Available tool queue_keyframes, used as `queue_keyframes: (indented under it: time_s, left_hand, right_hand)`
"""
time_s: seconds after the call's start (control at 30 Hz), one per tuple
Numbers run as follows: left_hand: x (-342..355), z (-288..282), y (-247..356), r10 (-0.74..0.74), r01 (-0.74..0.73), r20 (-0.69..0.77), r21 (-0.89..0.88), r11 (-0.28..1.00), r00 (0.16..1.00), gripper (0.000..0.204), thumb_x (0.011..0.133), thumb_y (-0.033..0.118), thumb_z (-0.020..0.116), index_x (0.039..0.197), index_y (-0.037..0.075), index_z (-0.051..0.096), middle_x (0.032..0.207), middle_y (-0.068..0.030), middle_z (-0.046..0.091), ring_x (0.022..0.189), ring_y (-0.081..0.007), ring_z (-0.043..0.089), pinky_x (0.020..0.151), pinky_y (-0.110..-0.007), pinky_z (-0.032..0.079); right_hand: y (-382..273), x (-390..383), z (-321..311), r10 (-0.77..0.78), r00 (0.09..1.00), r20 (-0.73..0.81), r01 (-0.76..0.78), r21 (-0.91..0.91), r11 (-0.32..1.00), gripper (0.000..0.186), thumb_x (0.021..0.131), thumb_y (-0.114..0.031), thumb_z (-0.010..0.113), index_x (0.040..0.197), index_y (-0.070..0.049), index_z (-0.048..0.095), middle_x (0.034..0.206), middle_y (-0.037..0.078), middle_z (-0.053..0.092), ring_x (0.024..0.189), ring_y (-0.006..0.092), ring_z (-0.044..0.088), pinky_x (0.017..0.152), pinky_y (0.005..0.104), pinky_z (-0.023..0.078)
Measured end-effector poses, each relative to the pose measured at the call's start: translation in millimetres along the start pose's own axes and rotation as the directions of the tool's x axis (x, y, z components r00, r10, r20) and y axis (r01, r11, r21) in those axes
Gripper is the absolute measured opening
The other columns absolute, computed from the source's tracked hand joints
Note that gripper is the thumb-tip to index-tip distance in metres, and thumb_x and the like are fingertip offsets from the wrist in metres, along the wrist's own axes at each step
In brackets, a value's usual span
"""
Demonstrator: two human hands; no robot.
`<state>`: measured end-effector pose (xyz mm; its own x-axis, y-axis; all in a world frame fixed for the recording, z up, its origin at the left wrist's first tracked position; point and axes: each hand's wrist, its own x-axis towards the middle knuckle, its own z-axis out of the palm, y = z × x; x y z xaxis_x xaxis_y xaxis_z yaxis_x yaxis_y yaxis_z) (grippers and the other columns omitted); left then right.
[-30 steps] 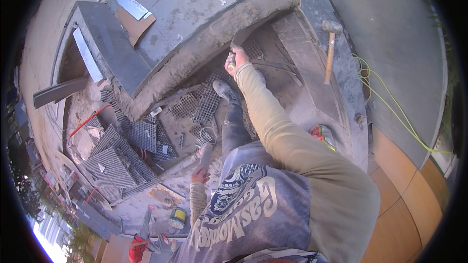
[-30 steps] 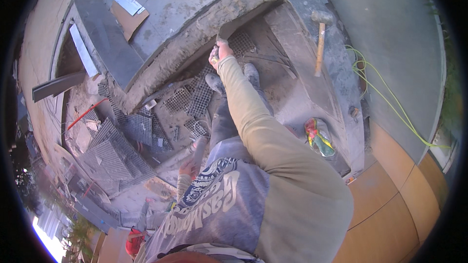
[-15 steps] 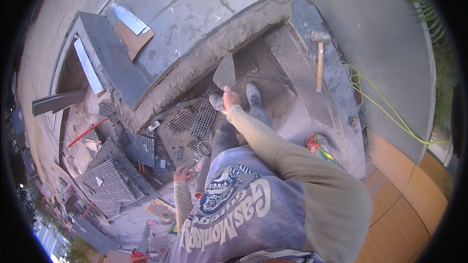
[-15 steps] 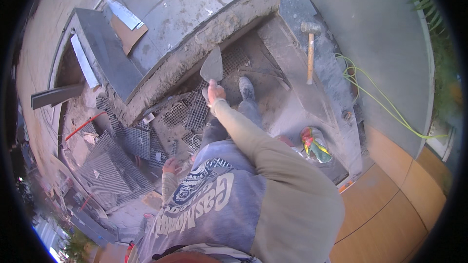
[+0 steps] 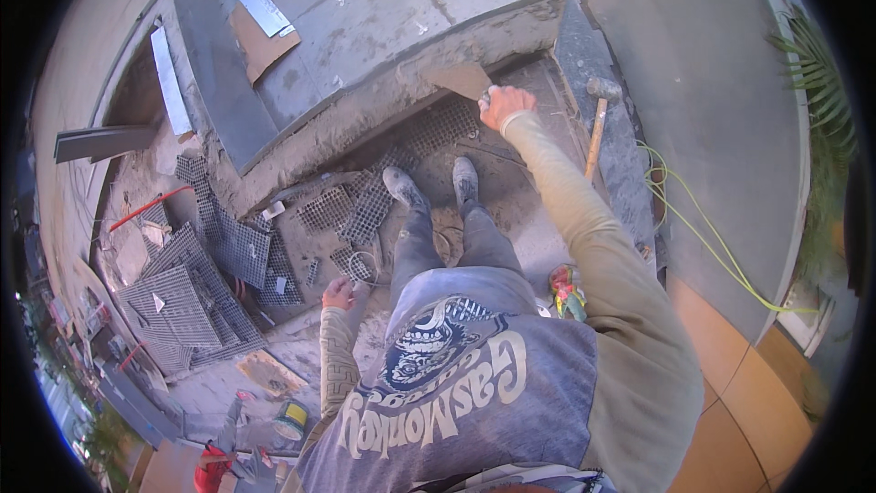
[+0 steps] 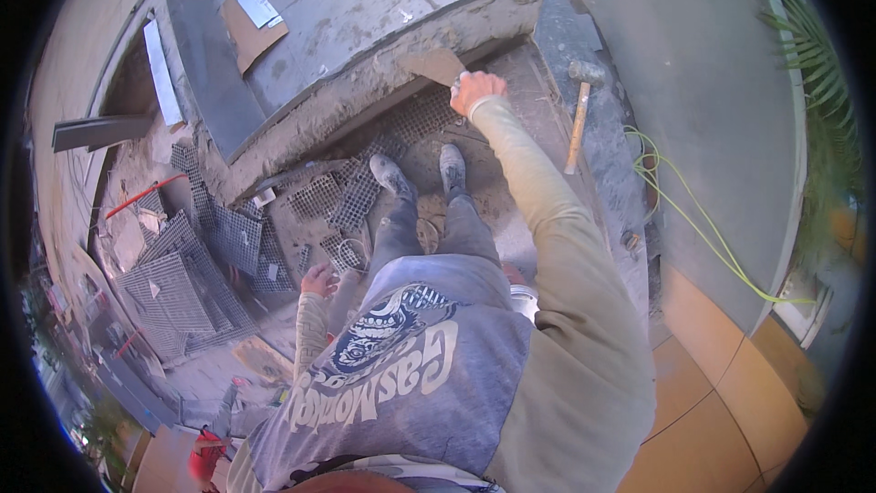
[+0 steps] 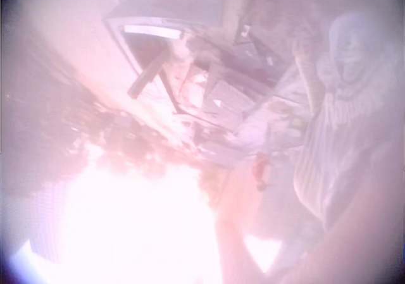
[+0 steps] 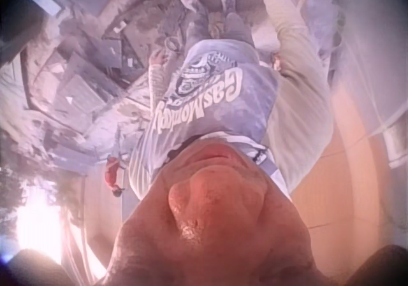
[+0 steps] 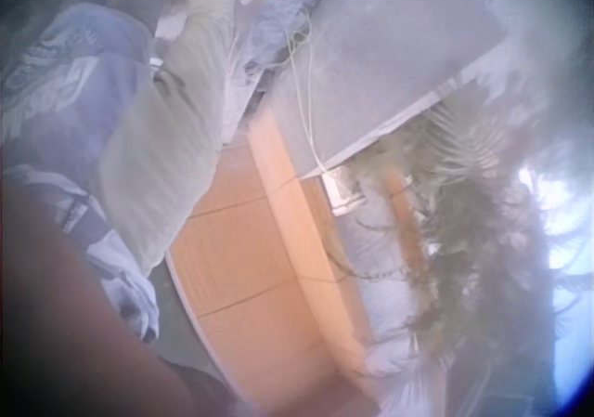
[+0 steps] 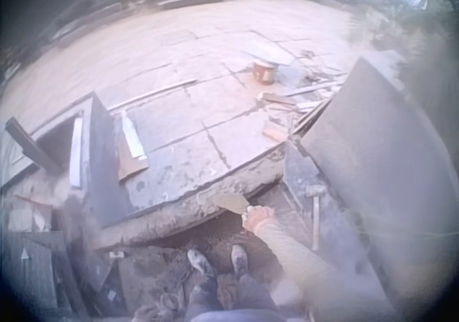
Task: The person scoops cement with a trowel and spreads it onto a board. They then place a dark rectangular tile onto a cemented ledge, tap it with a hammer to level it, and adjust its position. The person repeats the process of applying cement and setting tiles along the ledge.
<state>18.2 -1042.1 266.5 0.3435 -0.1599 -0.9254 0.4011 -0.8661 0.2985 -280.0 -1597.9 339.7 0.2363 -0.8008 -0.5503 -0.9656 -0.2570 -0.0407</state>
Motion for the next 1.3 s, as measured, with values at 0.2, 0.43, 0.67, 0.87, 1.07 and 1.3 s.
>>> queue_keyframes:
  time_s: [0.2,0.43,0.67,0.87,1.07,1.3]
  left_hand:
    - [-22,15,-41,-0.017,0.020,-0.071,0.036,0.999,0.997,0.037,0.091,0.010,0.063,0.128,0.008,0.063,0.101,-0.0079,0.070,0.078,-0.0196,0.072,0.057,-0.030,0.055]
    - [-56,52,-66,-0.112,0.104,-0.093,-0.083,0.991,0.989,0.039,0.091,0.009,0.062,0.130,0.007,0.060,0.103,-0.0091,0.070,0.077,-0.0212,0.072,0.059,-0.034,0.057]
    - [-54,82,-77,-0.178,0.174,-0.044,-0.080,0.982,0.983,0.037,0.093,0.013,0.061,0.130,0.011,0.060,0.109,-0.0055,0.070,0.082,-0.0221,0.072,0.064,-0.037,0.059]
    - [-52,84,-71,-0.095,0.085,-0.046,-0.187,0.979,0.994,0.040,0.093,0.012,0.062,0.132,0.009,0.058,0.104,-0.0081,0.069,0.081,-0.0214,0.072,0.062,-0.033,0.057]
    - [-55,89,-55,-0.078,0.070,-0.056,-0.140,0.988,0.995,0.035,0.093,0.012,0.062,0.128,0.007,0.061,0.103,-0.0079,0.069,0.079,-0.0209,0.072,0.060,-0.031,0.056]
    - [-60,80,-58,-0.082,0.075,-0.076,-0.093,0.993,0.994,0.035,0.093,0.011,0.062,0.128,0.008,0.061,0.100,-0.0080,0.070,0.075,-0.0201,0.072,0.055,-0.031,0.056]
  right_hand:
    - [26,35,-11,0.051,0.997,0.053,-0.055,0.082,0.995,0.050,0.091,-0.052,0.057,0.124,-0.017,0.068,0.128,0.014,0.066,0.121,0.0326,0.061,0.101,0.0460,0.047]
    - [33,42,-33,0.036,0.986,0.161,-0.058,0.132,0.990,0.056,0.089,-0.052,0.058,0.127,-0.012,0.067,0.134,0.017,0.062,0.126,0.0327,0.057,0.106,0.0430,0.045]
    - [96,84,-53,0.073,0.983,0.171,-0.092,0.106,0.990,0.059,0.089,-0.052,0.058,0.129,-0.008,0.065,0.137,0.017,0.060,0.127,0.0338,0.056,0.107,0.0438,0.044]
    - [105,64,-76,0.081,0.993,0.085,-0.078,-0.036,0.996,0.056,0.090,-0.054,0.057,0.132,-0.019,0.064,0.135,0.012,0.062,0.127,0.0312,0.058,0.106,0.0440,0.045]
    - [134,73,-61,0.167,0.983,0.078,-0.167,-0.004,0.986,0.062,0.090,-0.060,0.056,0.138,-0.021,0.060,0.137,0.010,0.061,0.129,0.0298,0.056,0.108,0.0460,0.043]
    - [117,38,-44,0.200,0.974,0.104,-0.220,0.253,0.942,0.057,0.091,-0.052,0.057,0.129,-0.010,0.065,0.136,0.017,0.061,0.129,0.0346,0.055,0.107,0.0455,0.044]
